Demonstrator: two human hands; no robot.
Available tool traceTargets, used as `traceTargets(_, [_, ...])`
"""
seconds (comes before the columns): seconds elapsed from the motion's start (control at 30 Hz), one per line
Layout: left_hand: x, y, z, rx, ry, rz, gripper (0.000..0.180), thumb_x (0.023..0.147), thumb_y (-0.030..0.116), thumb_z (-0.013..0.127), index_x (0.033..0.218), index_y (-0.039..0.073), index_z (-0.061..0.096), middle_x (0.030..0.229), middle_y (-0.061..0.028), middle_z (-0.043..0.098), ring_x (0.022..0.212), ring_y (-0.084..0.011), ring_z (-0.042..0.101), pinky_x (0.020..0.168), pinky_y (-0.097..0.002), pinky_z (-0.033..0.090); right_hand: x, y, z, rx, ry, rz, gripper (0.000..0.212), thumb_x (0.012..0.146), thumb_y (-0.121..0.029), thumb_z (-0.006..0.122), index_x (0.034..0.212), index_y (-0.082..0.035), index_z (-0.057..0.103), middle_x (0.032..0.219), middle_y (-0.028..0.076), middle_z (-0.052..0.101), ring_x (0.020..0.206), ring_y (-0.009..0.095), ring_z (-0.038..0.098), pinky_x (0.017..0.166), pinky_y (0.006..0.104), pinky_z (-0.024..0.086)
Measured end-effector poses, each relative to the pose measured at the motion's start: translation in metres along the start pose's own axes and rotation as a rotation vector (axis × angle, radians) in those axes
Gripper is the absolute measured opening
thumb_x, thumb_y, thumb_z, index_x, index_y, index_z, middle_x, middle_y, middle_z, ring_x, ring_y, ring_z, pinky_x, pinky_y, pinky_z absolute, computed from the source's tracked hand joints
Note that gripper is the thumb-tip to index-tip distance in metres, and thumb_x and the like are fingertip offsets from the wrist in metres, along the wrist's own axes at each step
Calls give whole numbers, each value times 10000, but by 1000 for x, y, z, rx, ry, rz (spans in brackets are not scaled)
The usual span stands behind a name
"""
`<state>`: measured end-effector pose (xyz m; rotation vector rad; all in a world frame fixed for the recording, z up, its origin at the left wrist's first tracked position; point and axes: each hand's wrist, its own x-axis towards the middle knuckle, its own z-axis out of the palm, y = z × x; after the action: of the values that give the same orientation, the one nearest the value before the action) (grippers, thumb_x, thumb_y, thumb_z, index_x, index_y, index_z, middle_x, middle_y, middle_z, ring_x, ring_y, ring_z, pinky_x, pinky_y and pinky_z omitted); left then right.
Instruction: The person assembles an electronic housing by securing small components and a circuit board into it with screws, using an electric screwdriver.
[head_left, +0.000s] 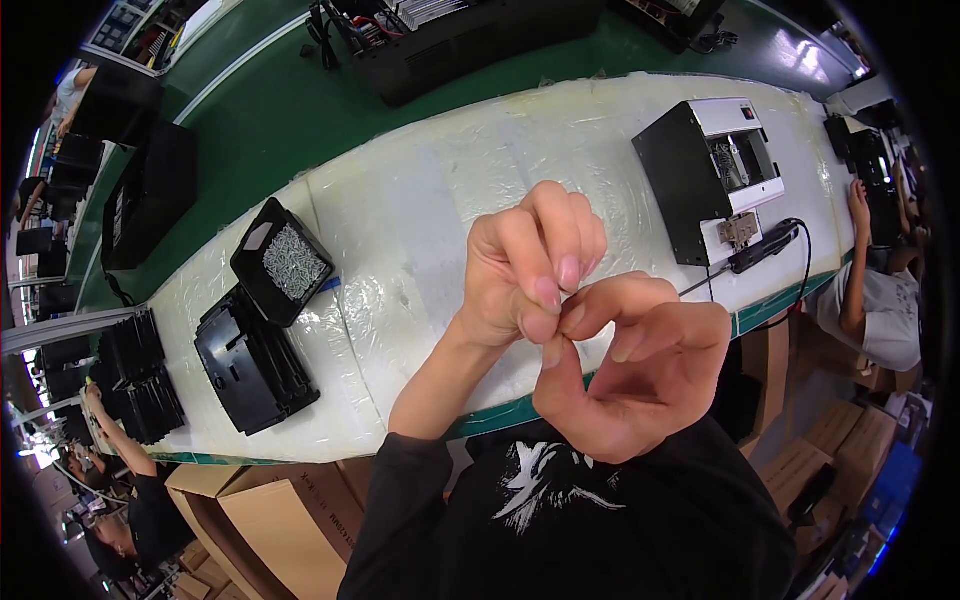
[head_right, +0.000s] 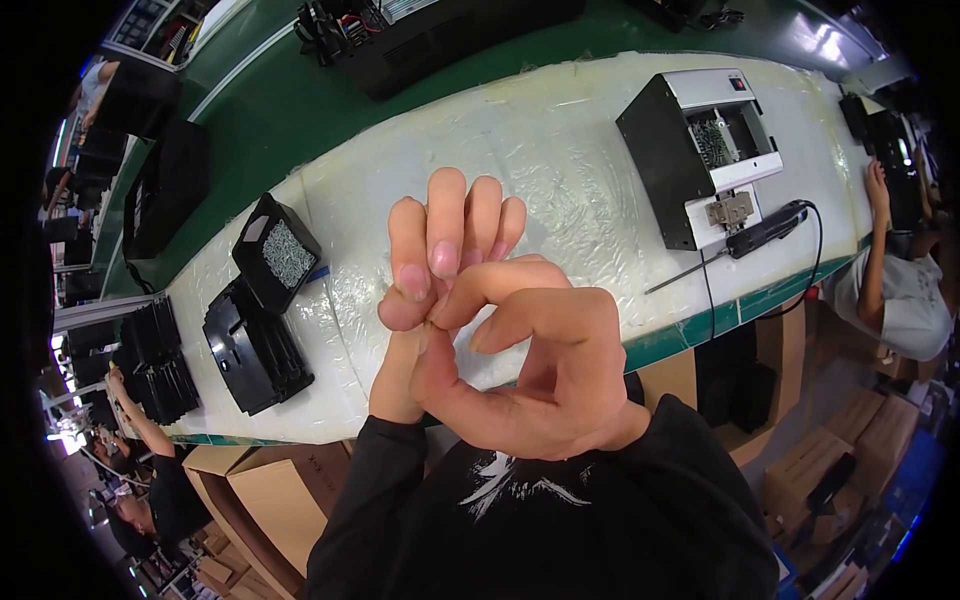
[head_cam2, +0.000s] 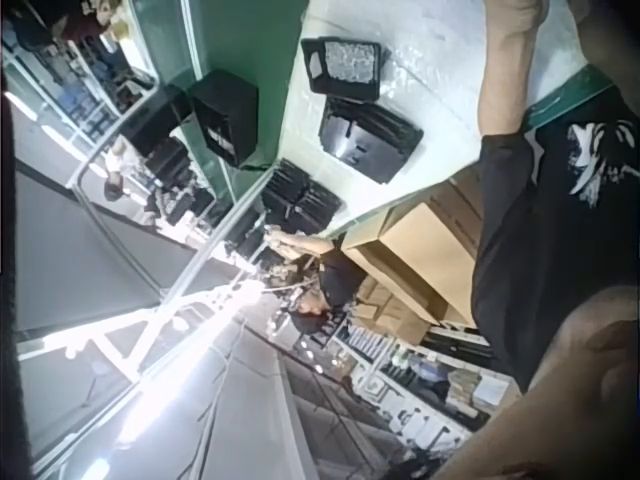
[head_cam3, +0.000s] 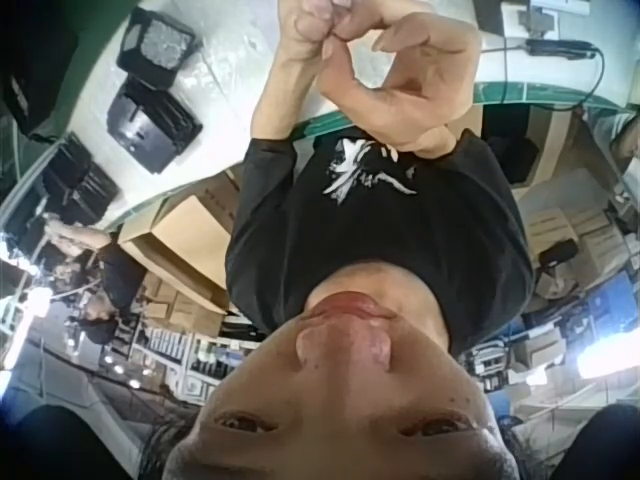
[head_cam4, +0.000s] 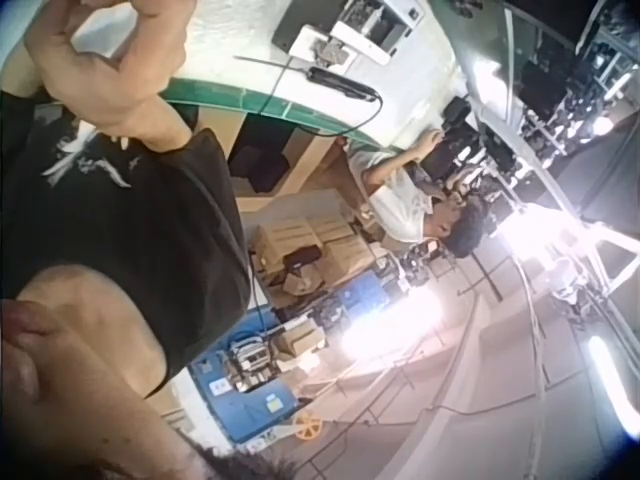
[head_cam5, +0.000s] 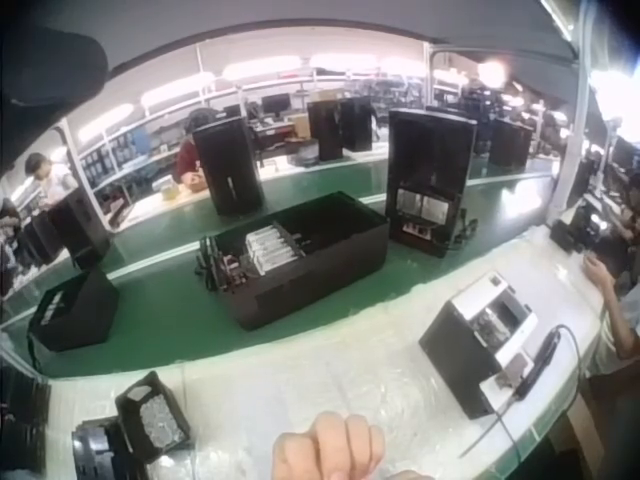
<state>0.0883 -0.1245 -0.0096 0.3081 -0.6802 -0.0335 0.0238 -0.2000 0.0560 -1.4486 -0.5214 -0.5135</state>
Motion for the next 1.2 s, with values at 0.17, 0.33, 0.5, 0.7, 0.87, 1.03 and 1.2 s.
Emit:
traceTargets(0.17, [0,0,-1,-8,-5,-1,229,697,238,799,724,156,587,824,18,540,708,-125,474,613,-260,379,0,4,2,24,5,-21,455,669,197,646,923,-34,347,939,134,515,786,254,656,721,361,543])
traceTargets(0.33, [0,-2,-2,-58,-2,-12,231,705,236,796,722,153,581,826,10,537,708,-122,471,620,-256,375,-2,4,2,10,6,-25,463,661,195,652,921,-33,345,945,137,515,784,248,654,725,362,544])
traceTargets(0.5, [1,-3,1,-143,21,-47,219,766,228,753,728,152,552,818,16,511,699,-108,455,629,-251,366,-5,3,0,-28,-7,12,463,659,200,649,925,-25,343,957,149,518,801,265,657,732,359,547])
traceTargets(0.7, [-2,-6,-10,-245,-95,-76,145,822,294,687,821,202,575,895,49,512,748,-84,440,678,-243,347,1,5,3,8,14,-61,469,667,220,631,942,-20,335,961,157,527,838,314,662,744,357,537])
traceTargets(0.87, [-2,-6,-11,-224,-158,-97,160,827,372,673,904,241,622,972,71,534,809,-76,439,716,-235,330,1,6,2,-8,9,-60,473,669,217,636,945,-21,334,957,162,546,825,295,664,737,341,537])
traceTargets(1.03, [-1,-4,-9,-210,-142,-113,140,824,361,674,888,247,625,963,81,530,808,-73,432,714,-232,326,0,6,3,-47,39,-47,477,664,208,649,942,-20,336,947,167,564,804,263,663,725,328,535])
traceTargets(1.2, [1,-1,2,-202,7,-65,216,781,231,741,723,163,544,815,29,499,690,-90,444,640,-246,364,0,5,3,-37,27,-57,476,657,207,654,935,-19,341,946,166,567,802,251,661,714,328,537])
